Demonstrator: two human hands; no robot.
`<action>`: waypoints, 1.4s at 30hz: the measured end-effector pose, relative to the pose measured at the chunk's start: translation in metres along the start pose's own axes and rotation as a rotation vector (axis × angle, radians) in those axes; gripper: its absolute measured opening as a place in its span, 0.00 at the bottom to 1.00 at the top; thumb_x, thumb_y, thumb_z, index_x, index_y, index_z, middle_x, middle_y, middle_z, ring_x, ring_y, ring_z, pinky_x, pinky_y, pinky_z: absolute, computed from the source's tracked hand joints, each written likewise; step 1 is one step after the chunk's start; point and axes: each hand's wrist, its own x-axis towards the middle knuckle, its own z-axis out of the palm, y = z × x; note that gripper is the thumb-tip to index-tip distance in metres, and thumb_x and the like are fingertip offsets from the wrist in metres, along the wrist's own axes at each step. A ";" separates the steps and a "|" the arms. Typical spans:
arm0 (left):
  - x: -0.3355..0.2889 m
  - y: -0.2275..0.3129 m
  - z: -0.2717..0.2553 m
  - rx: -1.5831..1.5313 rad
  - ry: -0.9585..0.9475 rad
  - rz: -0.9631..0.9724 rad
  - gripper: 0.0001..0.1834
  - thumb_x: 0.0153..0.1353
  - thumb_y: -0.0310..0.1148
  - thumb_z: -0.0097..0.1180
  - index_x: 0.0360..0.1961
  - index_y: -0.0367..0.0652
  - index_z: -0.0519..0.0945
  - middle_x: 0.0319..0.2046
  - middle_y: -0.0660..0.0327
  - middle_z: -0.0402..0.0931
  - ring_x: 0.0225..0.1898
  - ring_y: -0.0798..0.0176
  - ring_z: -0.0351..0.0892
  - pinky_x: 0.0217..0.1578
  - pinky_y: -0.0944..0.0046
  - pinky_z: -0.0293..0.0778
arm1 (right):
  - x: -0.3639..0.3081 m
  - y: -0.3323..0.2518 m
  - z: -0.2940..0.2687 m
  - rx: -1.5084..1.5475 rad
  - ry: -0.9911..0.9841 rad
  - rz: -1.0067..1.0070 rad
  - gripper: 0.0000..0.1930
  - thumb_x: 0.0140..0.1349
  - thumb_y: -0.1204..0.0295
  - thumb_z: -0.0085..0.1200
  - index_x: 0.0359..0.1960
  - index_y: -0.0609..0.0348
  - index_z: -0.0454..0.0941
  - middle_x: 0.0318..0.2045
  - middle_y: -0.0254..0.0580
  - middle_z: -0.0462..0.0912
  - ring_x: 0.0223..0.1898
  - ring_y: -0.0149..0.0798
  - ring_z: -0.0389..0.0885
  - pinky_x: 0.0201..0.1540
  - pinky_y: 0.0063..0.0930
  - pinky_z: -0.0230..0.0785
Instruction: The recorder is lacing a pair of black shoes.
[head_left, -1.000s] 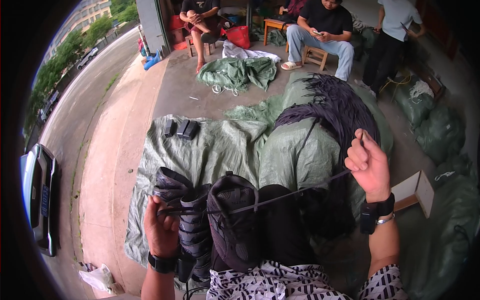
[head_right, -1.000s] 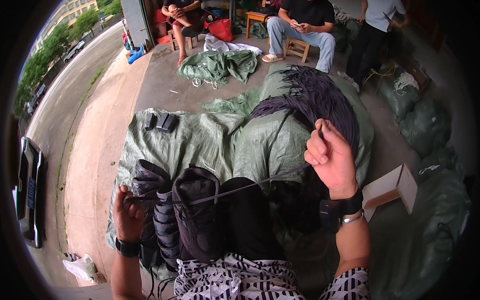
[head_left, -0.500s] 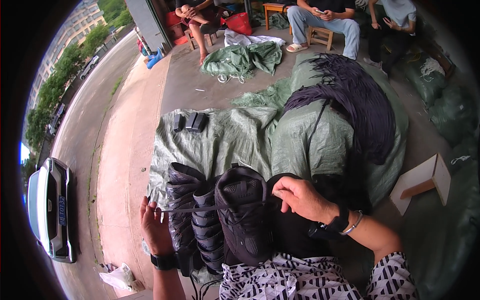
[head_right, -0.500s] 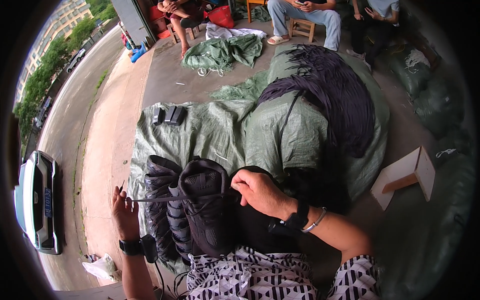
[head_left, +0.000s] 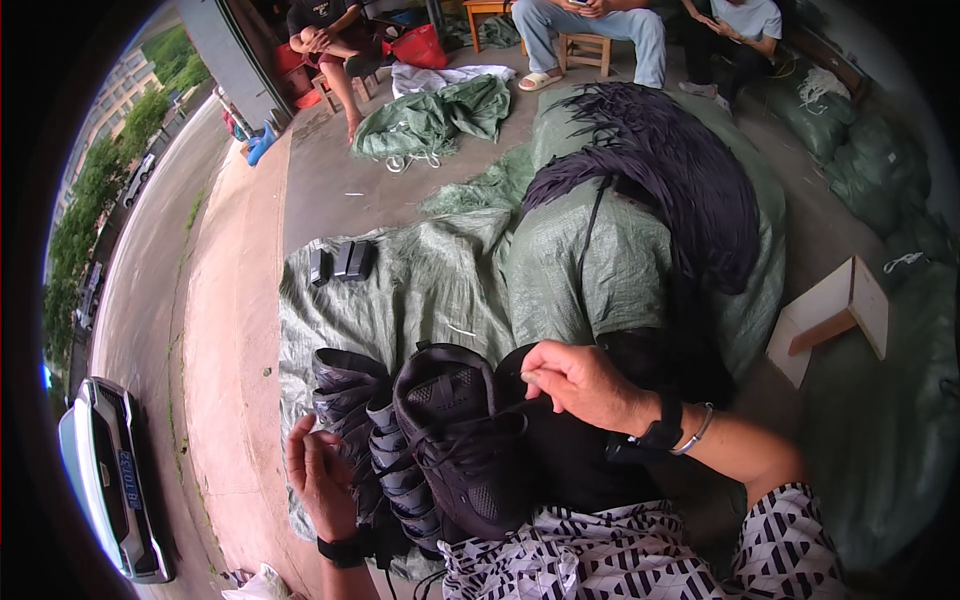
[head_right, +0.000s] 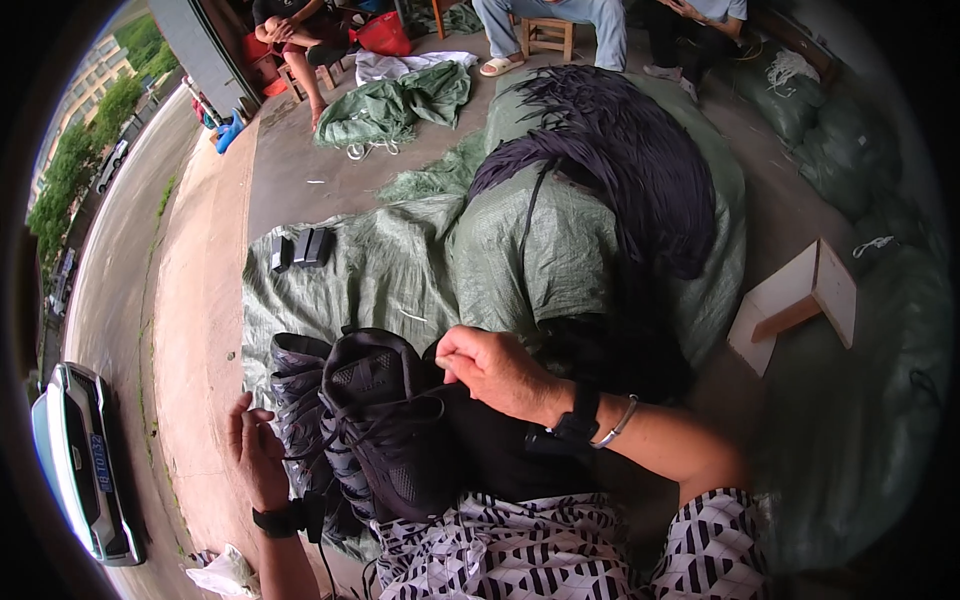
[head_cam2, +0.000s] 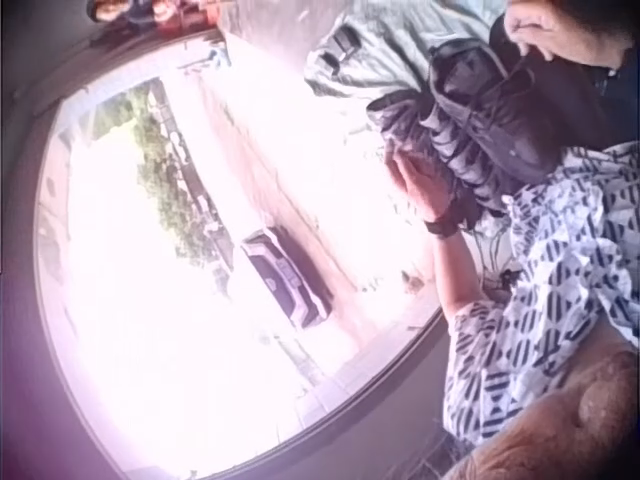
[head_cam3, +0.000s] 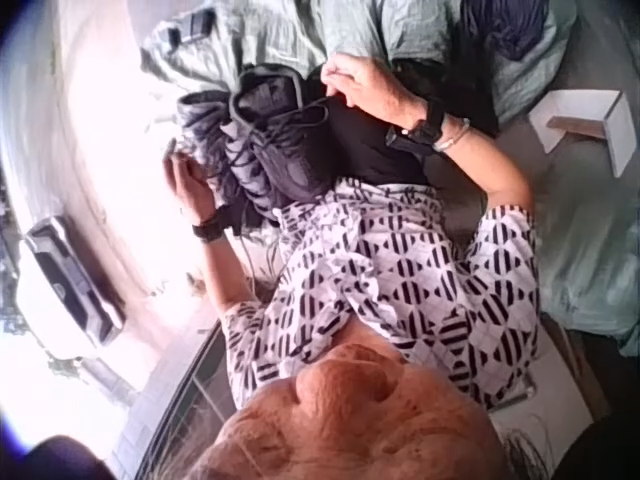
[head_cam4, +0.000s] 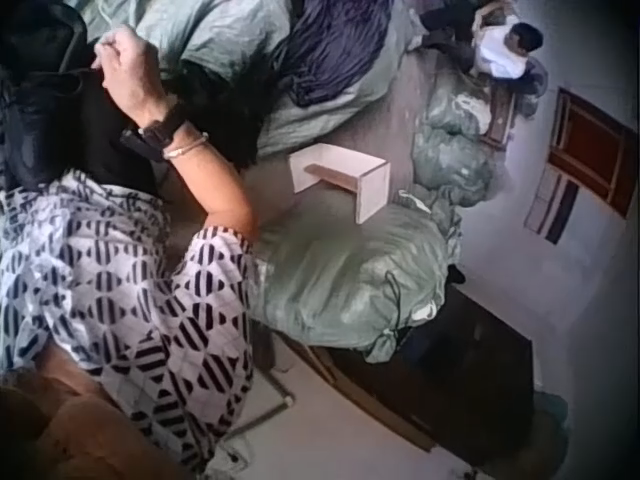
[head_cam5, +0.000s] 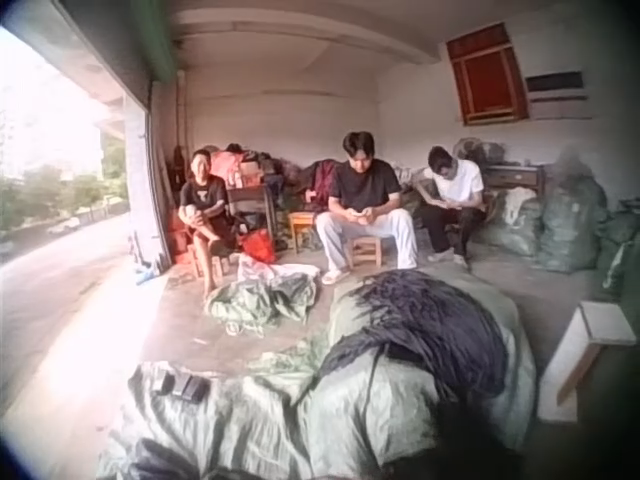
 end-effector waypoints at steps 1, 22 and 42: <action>0.004 -0.002 -0.007 -0.033 0.035 0.041 0.17 0.70 0.32 0.45 0.57 0.40 0.70 0.34 0.68 0.74 0.17 0.83 0.55 0.15 0.80 0.51 | 0.003 0.013 0.005 -0.130 0.063 -0.273 0.02 0.60 0.74 0.54 0.32 0.58 0.76 0.25 0.38 0.80 0.24 0.37 0.79 0.29 0.29 0.70; -0.004 -0.015 -0.006 0.128 -0.114 -0.097 0.14 0.68 0.42 0.50 0.44 0.42 0.75 0.23 0.68 0.73 0.13 0.79 0.60 0.13 0.76 0.56 | 0.014 0.014 0.013 -0.645 -0.066 -0.691 0.05 0.57 0.75 0.55 0.33 0.58 0.72 0.24 0.41 0.75 0.28 0.44 0.78 0.31 0.34 0.70; -0.020 -0.010 0.036 0.103 -0.344 -0.156 0.08 0.66 0.34 0.55 0.37 0.39 0.77 0.29 0.68 0.77 0.22 0.80 0.67 0.23 0.80 0.62 | 0.049 -0.024 0.034 -0.784 -0.401 -0.267 0.05 0.54 0.71 0.56 0.26 0.60 0.76 0.44 0.50 0.74 0.49 0.49 0.73 0.50 0.42 0.65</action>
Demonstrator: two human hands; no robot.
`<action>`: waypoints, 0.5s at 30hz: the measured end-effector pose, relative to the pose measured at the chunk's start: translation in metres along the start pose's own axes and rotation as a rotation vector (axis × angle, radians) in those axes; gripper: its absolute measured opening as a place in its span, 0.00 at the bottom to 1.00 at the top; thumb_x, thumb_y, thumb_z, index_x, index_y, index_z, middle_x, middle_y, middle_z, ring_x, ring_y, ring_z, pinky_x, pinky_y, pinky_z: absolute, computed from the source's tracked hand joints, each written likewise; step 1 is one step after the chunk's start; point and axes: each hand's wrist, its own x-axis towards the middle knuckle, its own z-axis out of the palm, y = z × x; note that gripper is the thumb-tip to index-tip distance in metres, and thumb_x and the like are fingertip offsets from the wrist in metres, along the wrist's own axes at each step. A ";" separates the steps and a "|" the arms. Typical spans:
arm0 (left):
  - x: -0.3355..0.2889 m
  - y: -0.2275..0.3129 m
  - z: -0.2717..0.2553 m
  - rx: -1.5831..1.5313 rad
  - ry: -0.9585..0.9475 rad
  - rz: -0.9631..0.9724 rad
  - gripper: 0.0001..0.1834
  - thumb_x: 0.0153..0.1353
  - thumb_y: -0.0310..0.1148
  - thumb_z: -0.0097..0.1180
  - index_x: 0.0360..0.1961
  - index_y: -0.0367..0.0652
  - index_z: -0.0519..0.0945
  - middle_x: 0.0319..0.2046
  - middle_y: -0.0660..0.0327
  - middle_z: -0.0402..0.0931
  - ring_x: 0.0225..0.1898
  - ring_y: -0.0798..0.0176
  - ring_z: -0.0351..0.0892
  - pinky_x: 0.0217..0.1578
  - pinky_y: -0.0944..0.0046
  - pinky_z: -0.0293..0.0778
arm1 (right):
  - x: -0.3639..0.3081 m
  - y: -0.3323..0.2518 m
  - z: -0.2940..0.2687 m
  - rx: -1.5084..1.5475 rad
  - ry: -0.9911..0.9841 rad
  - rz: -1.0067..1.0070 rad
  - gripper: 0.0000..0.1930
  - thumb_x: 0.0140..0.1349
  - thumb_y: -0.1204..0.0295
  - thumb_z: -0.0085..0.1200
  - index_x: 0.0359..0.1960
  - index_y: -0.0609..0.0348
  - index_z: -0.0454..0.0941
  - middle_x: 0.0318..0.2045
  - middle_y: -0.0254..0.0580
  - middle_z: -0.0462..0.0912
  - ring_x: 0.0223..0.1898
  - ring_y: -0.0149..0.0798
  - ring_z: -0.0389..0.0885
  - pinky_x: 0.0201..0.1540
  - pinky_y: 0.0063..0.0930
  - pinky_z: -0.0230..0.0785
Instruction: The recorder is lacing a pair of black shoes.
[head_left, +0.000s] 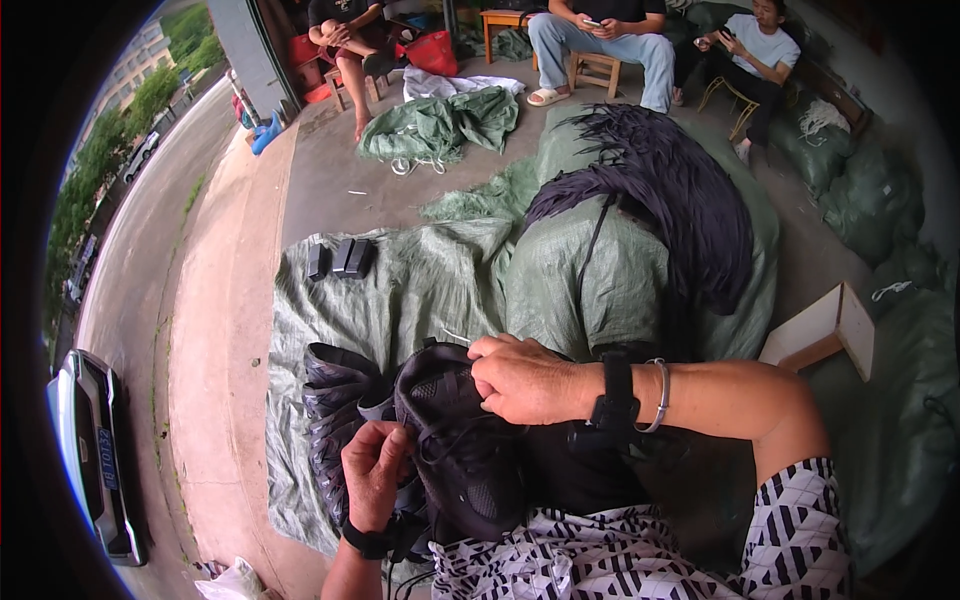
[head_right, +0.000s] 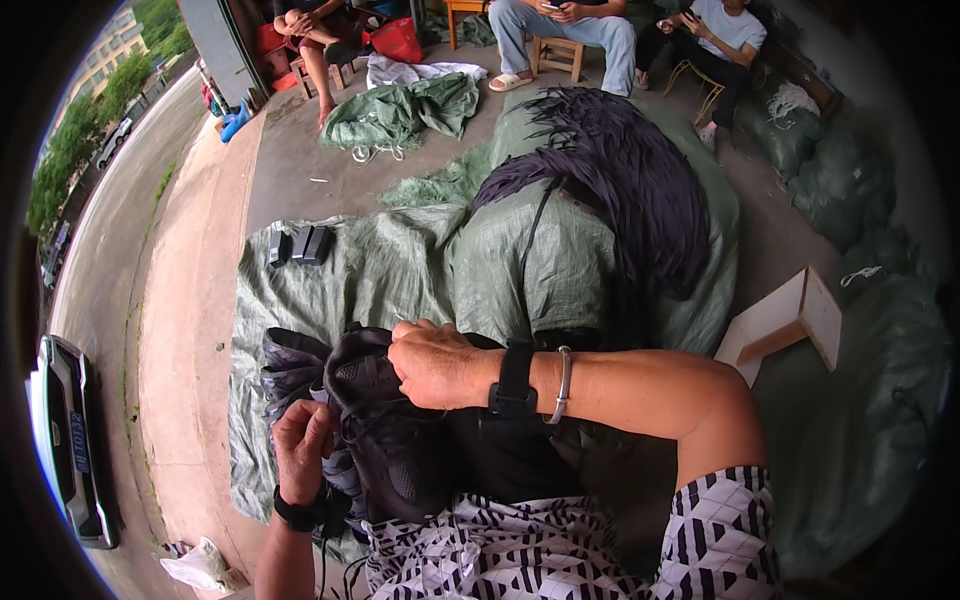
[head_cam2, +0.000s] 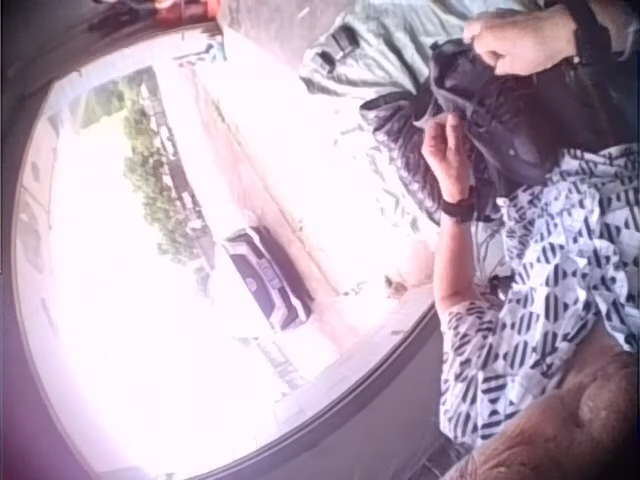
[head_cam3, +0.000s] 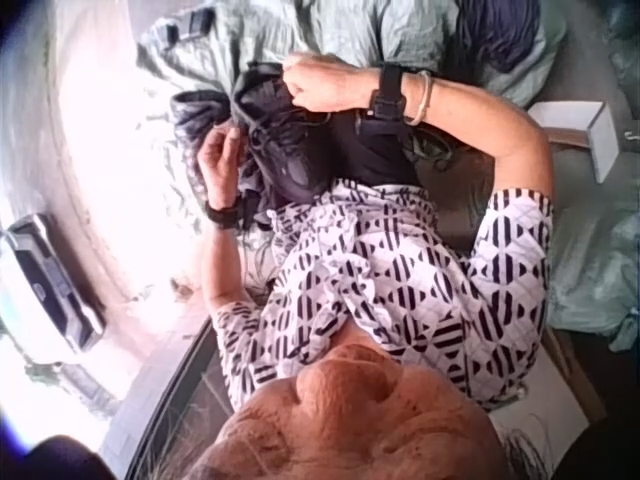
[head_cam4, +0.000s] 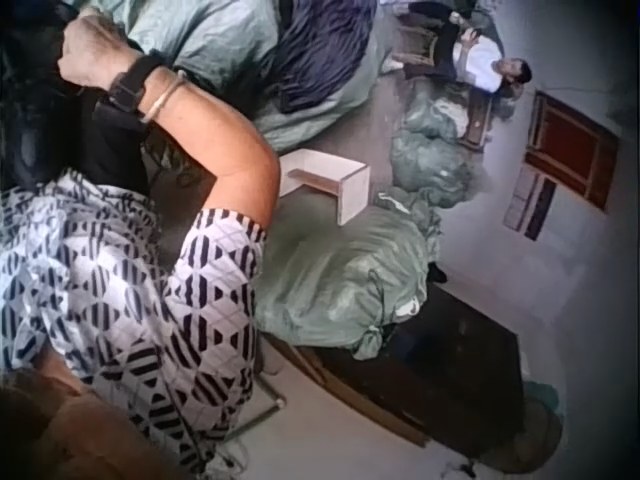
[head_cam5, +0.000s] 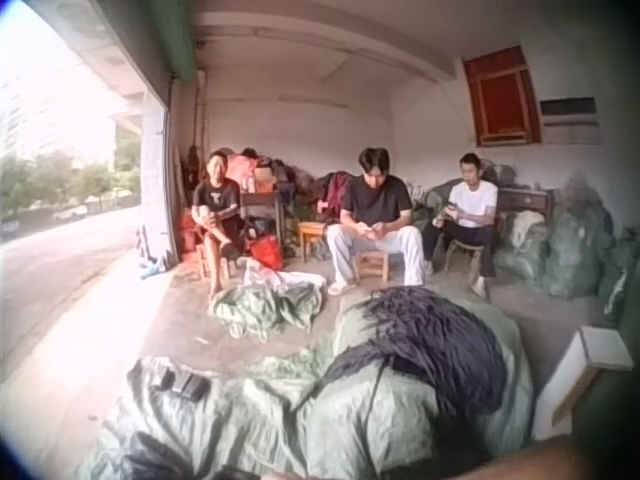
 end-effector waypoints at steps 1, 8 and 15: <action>0.002 -0.001 0.001 -0.019 -0.022 -0.016 0.09 0.66 0.35 0.55 0.35 0.39 0.76 0.27 0.71 0.74 0.22 0.81 0.64 0.23 0.80 0.59 | 0.002 0.003 0.000 0.183 0.049 0.040 0.06 0.54 0.72 0.56 0.26 0.62 0.76 0.47 0.53 0.74 0.51 0.50 0.73 0.52 0.41 0.66; 0.006 -0.004 0.006 -0.042 -0.059 -0.031 0.09 0.67 0.34 0.53 0.32 0.40 0.74 0.25 0.75 0.68 0.27 0.81 0.61 0.29 0.79 0.58 | 0.041 0.046 -0.088 0.919 0.731 0.119 0.09 0.55 0.69 0.59 0.30 0.64 0.77 0.24 0.39 0.80 0.27 0.32 0.77 0.33 0.29 0.69; 0.004 -0.006 -0.004 0.000 -0.029 -0.020 0.09 0.66 0.33 0.53 0.31 0.39 0.74 0.26 0.74 0.68 0.30 0.79 0.62 0.32 0.77 0.61 | 0.013 0.034 -0.077 0.188 0.299 0.106 0.11 0.55 0.67 0.60 0.30 0.63 0.76 0.29 0.44 0.78 0.32 0.46 0.78 0.37 0.33 0.70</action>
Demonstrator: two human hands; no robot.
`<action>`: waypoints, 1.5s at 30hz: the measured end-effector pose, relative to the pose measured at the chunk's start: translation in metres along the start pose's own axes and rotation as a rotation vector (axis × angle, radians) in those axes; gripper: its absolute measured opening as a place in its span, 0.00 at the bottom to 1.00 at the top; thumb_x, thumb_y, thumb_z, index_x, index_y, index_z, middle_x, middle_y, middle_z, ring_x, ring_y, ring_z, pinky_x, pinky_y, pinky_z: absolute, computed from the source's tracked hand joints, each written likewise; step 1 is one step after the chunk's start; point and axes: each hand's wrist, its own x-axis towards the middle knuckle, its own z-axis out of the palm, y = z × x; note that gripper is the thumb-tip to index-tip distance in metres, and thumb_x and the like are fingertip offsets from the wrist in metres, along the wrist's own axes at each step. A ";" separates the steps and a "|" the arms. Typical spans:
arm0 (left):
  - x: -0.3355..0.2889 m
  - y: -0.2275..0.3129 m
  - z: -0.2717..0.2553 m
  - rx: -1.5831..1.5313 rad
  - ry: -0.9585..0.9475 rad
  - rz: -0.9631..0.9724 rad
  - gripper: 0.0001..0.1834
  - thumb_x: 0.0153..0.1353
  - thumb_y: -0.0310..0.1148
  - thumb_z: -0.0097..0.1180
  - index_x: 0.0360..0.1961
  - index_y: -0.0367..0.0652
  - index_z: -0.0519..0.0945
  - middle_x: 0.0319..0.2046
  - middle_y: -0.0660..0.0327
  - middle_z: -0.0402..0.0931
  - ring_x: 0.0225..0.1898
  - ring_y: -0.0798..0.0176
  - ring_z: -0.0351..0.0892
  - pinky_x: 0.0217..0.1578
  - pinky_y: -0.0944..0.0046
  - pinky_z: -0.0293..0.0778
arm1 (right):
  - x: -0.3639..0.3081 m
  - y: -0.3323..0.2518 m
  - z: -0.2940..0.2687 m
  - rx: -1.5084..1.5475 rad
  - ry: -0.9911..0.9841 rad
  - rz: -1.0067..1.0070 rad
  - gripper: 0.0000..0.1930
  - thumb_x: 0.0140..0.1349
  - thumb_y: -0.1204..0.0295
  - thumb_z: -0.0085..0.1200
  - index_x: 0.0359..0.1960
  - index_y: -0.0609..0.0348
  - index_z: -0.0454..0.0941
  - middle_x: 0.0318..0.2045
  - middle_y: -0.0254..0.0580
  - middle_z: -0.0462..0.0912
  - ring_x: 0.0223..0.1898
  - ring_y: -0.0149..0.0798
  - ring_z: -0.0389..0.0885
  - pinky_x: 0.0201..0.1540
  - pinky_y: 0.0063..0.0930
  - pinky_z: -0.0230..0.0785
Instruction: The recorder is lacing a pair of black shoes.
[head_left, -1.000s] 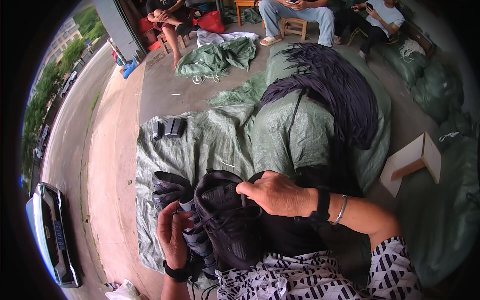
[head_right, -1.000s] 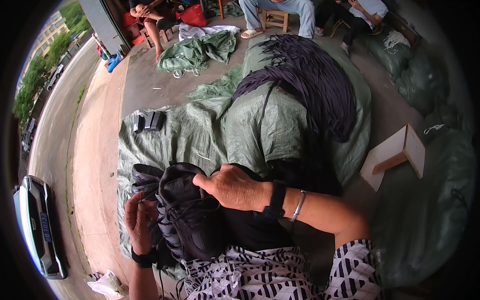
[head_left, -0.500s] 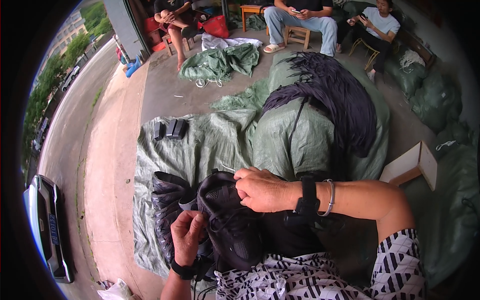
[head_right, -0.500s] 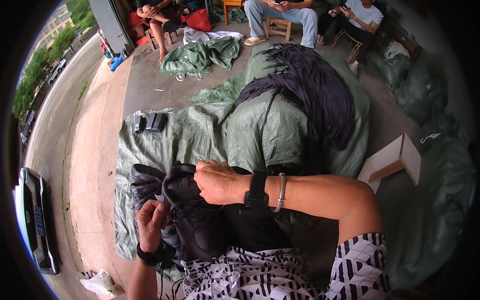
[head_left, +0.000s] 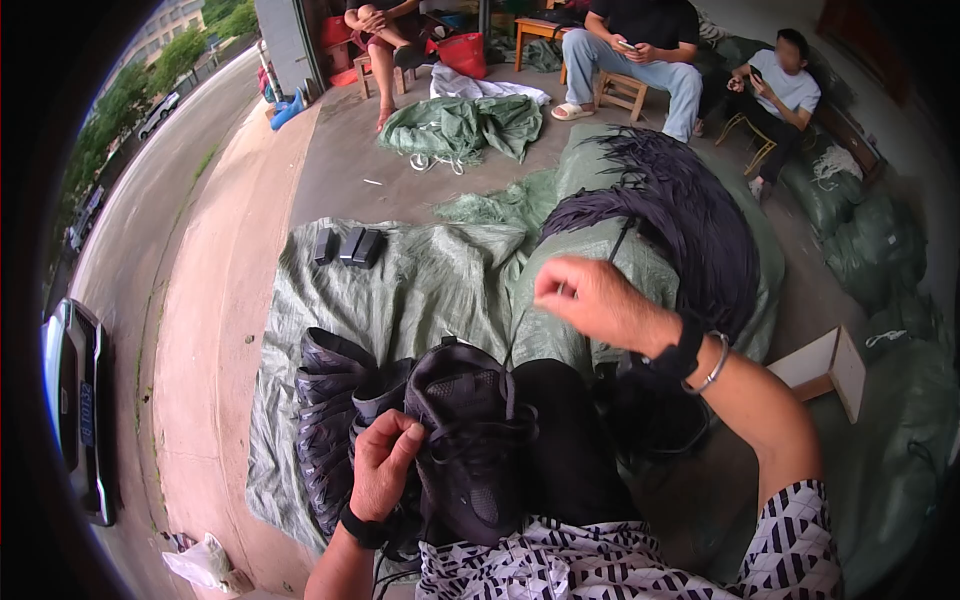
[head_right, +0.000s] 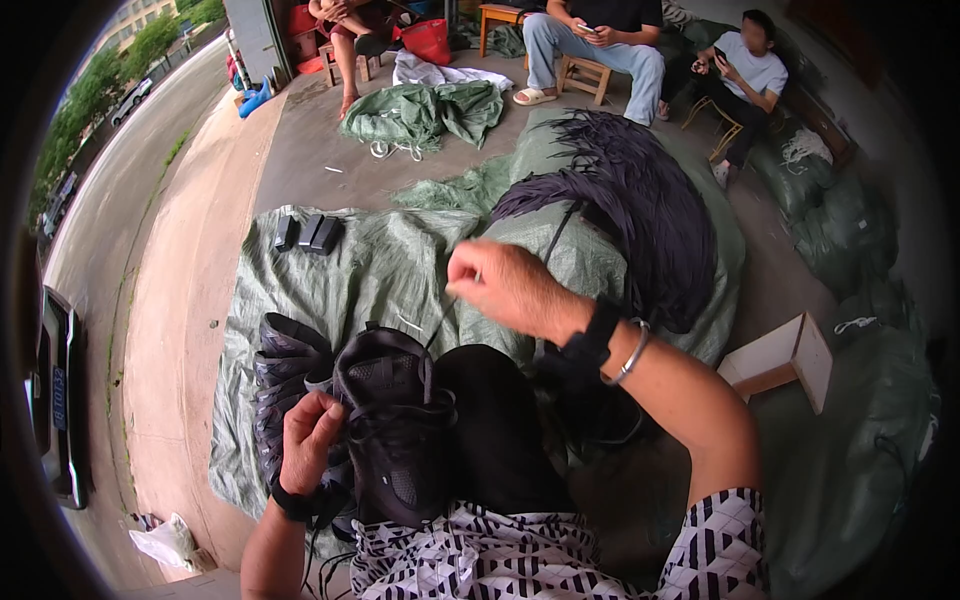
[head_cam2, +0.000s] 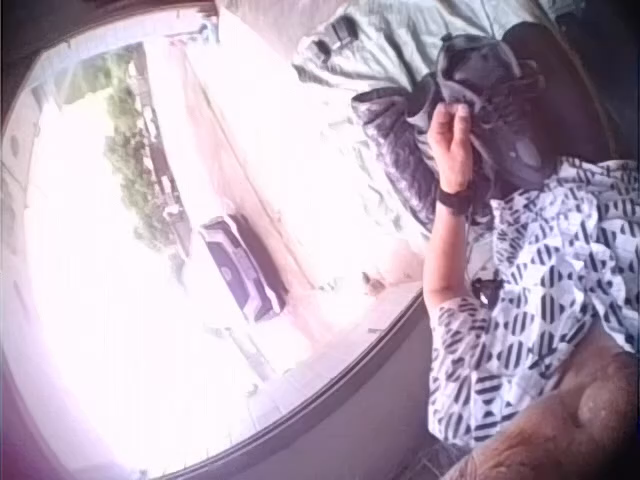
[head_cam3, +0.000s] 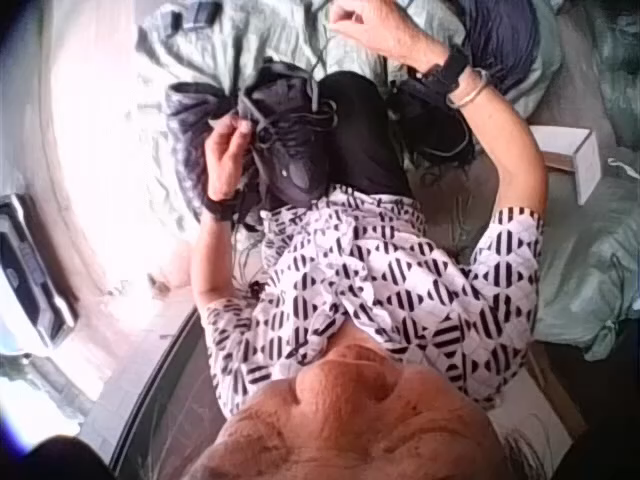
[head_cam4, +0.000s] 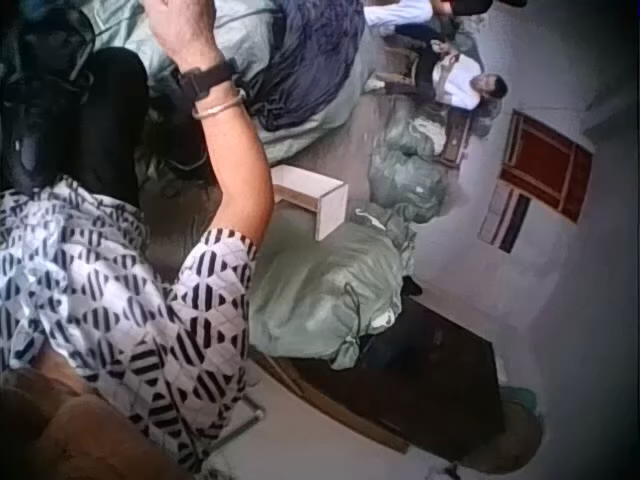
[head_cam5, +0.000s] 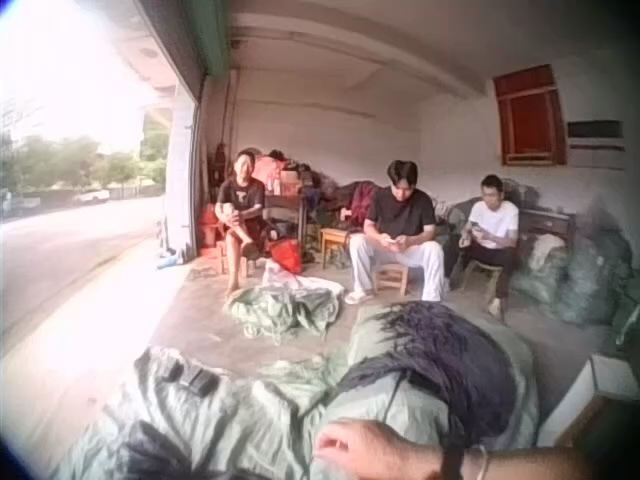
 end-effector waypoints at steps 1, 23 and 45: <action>0.001 0.002 0.000 0.012 -0.050 0.028 0.09 0.66 0.32 0.54 0.30 0.39 0.74 0.27 0.74 0.68 0.30 0.79 0.62 0.33 0.76 0.61 | -0.014 -0.007 0.008 -0.006 -0.113 -0.114 0.10 0.54 0.68 0.61 0.29 0.61 0.77 0.29 0.42 0.77 0.33 0.45 0.77 0.38 0.33 0.70; 0.009 0.008 0.005 0.074 -0.073 -0.018 0.07 0.57 0.30 0.58 0.26 0.38 0.75 0.24 0.64 0.69 0.30 0.67 0.68 0.32 0.68 0.65 | -0.020 -0.046 0.092 0.039 -0.197 -0.322 0.07 0.52 0.72 0.59 0.34 0.52 0.81 0.21 0.36 0.81 0.21 0.38 0.80 0.28 0.29 0.70; 0.023 -0.002 0.006 0.193 -0.064 0.193 0.17 0.57 0.41 0.65 0.21 0.39 0.76 0.23 0.67 0.66 0.29 0.72 0.65 0.33 0.68 0.64 | -0.022 -0.047 0.097 0.015 -0.128 -0.304 0.03 0.50 0.73 0.60 0.28 0.52 0.81 0.18 0.35 0.79 0.22 0.39 0.80 0.30 0.29 0.69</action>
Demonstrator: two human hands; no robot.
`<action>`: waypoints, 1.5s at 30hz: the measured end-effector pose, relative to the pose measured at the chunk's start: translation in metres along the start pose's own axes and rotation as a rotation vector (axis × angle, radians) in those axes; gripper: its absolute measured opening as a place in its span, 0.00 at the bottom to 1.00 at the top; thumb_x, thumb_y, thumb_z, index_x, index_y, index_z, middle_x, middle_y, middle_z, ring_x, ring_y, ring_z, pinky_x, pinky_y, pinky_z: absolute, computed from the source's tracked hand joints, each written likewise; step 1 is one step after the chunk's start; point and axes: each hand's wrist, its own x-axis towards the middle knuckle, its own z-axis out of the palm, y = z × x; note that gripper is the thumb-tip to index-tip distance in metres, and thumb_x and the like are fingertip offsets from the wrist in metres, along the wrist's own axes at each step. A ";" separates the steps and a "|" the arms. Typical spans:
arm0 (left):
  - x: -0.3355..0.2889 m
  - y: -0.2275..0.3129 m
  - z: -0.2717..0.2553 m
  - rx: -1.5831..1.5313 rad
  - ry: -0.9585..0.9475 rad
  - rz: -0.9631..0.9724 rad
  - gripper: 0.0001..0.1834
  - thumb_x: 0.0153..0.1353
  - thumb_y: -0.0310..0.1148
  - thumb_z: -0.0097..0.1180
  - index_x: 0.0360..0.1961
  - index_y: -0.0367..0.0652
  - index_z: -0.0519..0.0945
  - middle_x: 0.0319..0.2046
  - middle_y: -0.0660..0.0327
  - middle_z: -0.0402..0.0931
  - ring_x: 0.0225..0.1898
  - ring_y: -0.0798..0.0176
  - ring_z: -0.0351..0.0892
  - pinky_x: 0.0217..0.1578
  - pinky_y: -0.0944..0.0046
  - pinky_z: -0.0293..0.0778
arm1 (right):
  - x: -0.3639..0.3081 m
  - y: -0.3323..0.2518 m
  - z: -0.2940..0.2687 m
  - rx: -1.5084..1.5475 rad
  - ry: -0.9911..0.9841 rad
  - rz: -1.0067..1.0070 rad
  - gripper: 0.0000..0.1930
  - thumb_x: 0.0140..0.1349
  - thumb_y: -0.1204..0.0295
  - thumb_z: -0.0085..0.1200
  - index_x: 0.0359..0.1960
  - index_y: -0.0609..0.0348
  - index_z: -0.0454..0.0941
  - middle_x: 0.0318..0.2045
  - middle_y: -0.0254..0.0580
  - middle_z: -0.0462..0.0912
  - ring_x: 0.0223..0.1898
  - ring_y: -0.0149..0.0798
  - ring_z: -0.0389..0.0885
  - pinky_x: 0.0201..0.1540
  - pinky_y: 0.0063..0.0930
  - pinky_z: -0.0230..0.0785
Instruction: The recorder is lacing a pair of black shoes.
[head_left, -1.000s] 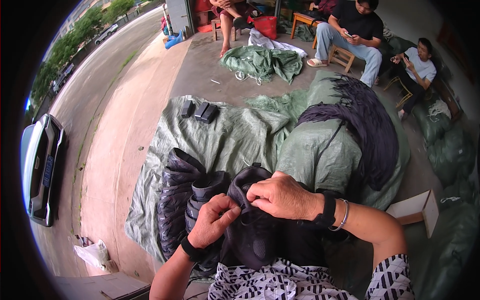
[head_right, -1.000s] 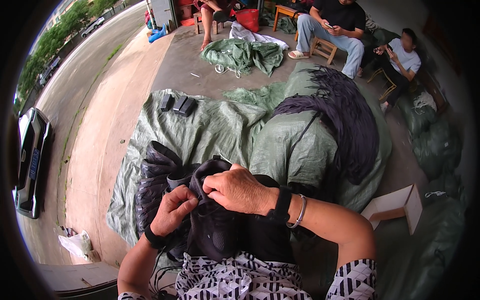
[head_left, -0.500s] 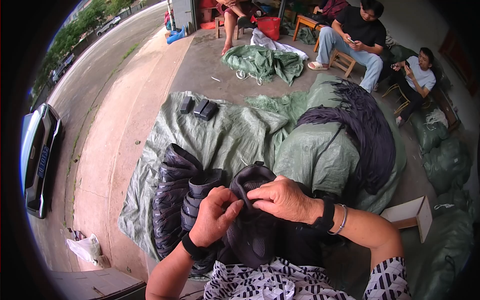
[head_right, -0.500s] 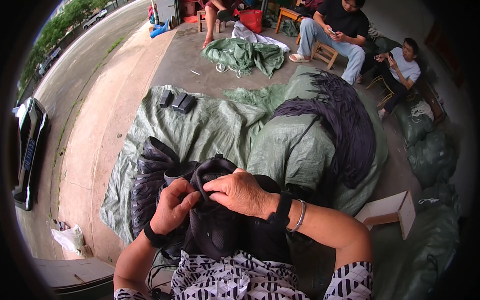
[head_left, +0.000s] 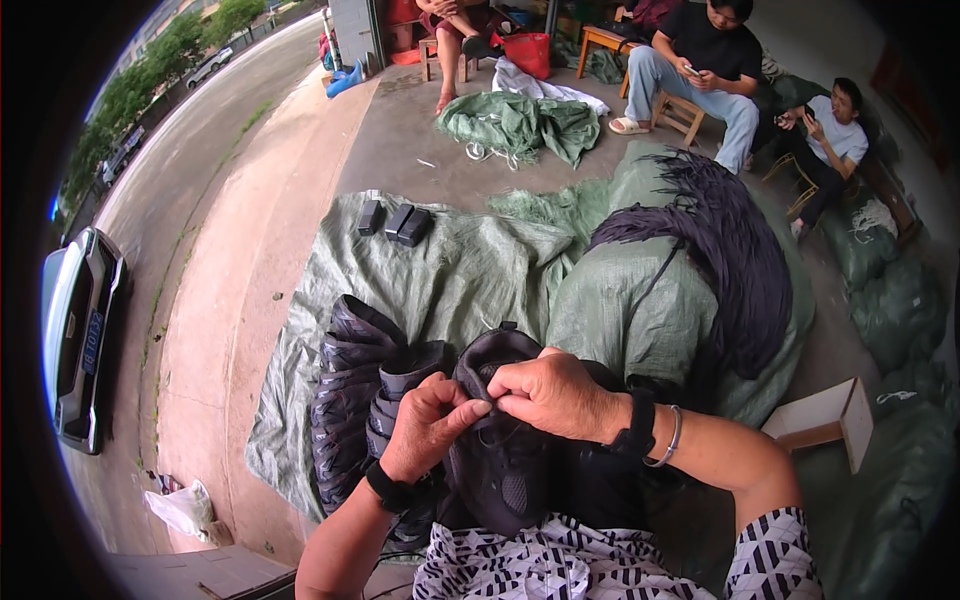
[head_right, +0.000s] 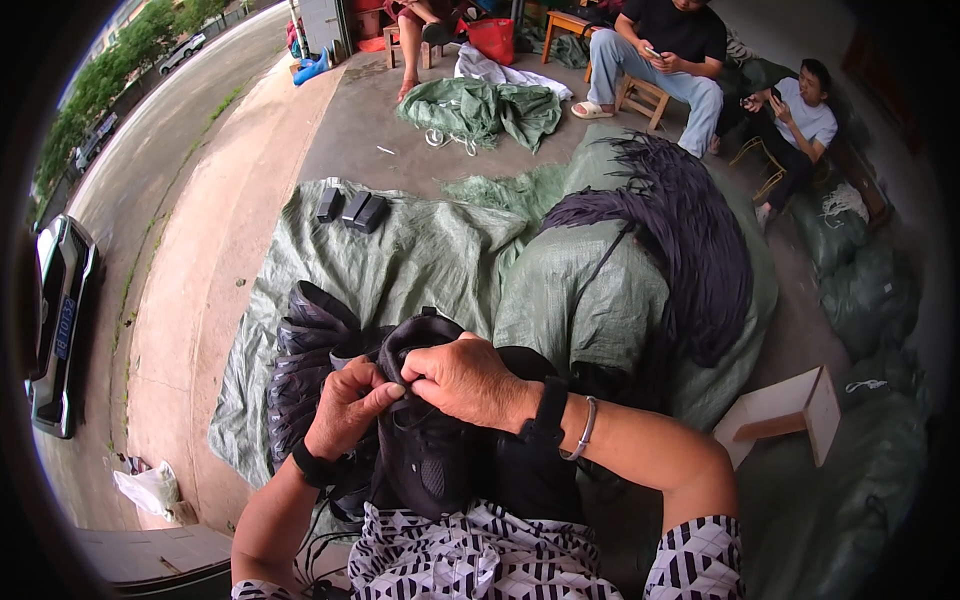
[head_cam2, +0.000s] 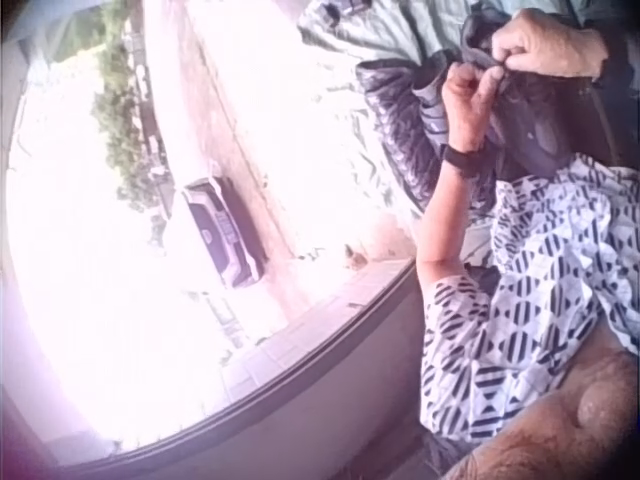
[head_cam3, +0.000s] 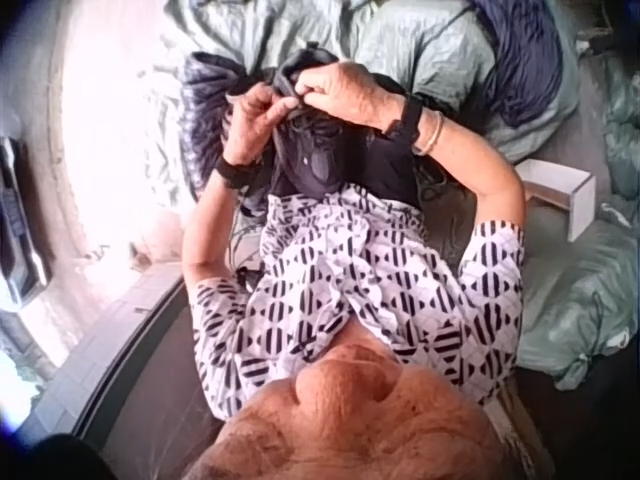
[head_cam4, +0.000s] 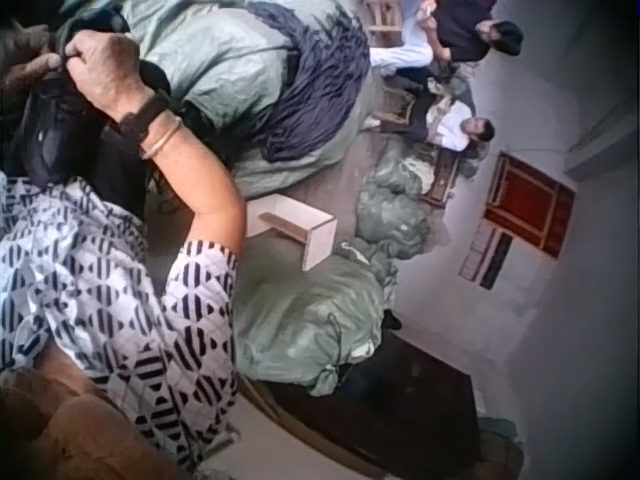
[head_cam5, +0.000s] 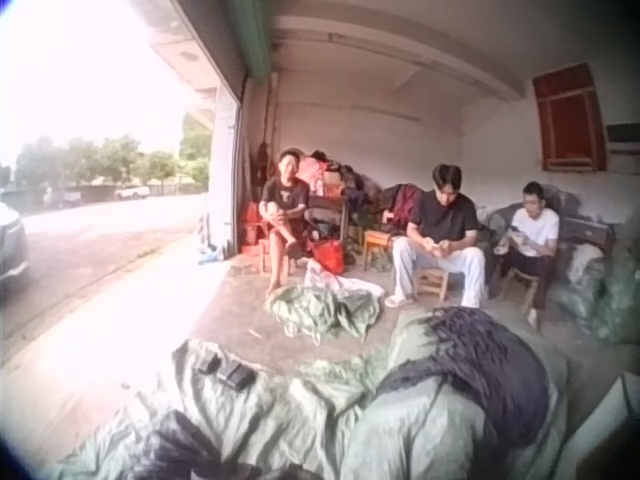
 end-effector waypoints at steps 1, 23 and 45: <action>0.001 0.002 -0.001 -0.001 0.001 -0.001 0.17 0.57 0.41 0.65 0.21 0.39 0.76 0.23 0.67 0.66 0.29 0.72 0.65 0.33 0.68 0.64 | 0.001 0.001 -0.002 0.000 -0.002 0.000 0.03 0.50 0.73 0.60 0.28 0.52 0.81 0.18 0.35 0.79 0.22 0.39 0.80 0.30 0.29 0.69; -0.005 0.020 0.007 -0.387 -0.074 -0.251 0.23 0.69 0.49 0.46 0.25 0.42 0.75 0.23 0.71 0.69 0.26 0.76 0.62 0.29 0.74 0.58 | -0.016 0.021 -0.033 -0.493 0.162 -0.311 0.05 0.49 0.75 0.58 0.24 0.54 0.74 0.24 0.36 0.73 0.33 0.41 0.75 0.42 0.36 0.65; 0.000 0.019 0.000 -0.433 -0.098 -0.359 0.25 0.71 0.50 0.41 0.18 0.48 0.66 0.14 0.69 0.60 0.16 0.73 0.55 0.20 0.72 0.53 | -0.015 0.029 -0.009 -0.124 0.123 -0.097 0.05 0.49 0.69 0.58 0.22 0.51 0.75 0.46 0.36 0.75 0.55 0.39 0.68 0.59 0.43 0.51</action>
